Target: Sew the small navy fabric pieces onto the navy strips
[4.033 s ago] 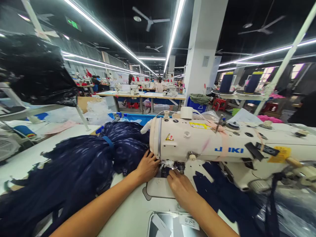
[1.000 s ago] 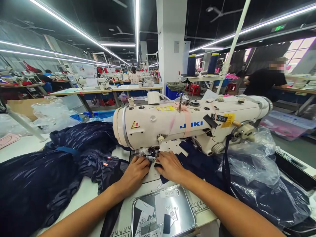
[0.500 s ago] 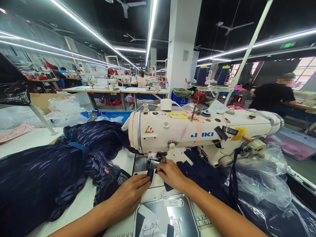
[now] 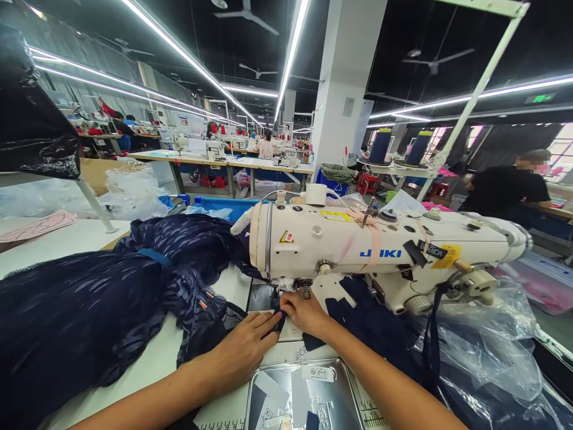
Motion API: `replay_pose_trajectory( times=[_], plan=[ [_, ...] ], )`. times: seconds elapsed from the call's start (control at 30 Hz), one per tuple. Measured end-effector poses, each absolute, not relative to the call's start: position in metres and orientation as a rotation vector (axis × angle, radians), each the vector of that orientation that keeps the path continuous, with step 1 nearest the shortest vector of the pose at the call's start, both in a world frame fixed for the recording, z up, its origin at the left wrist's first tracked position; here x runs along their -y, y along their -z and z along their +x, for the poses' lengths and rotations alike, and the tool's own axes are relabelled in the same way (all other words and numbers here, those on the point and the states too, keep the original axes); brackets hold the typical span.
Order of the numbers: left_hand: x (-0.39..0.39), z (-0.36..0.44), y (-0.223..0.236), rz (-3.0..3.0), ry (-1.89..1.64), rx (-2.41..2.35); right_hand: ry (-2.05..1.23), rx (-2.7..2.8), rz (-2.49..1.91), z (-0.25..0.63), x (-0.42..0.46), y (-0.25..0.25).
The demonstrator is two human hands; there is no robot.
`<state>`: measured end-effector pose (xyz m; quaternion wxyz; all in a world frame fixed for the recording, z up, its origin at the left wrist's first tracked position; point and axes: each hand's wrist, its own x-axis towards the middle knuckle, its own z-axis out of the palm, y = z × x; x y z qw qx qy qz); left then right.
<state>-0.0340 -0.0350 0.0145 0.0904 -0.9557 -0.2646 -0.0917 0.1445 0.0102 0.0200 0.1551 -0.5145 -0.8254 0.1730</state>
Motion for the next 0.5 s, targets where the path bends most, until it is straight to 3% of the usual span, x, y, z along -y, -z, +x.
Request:
replay_pose_trajectory(
  times=[0.23, 0.5],
  plan=[
    [0.032, -0.033, -0.016, -2.886, 0.259, 0.816, -0.697, 2.289, -1.595, 0.143, -0.012, -0.031],
    [0.03, -0.029, -0.03, -2.996, 0.24, 0.946, -0.45, 2.42, -1.479, 0.148, -0.009, -0.026]
  ],
)
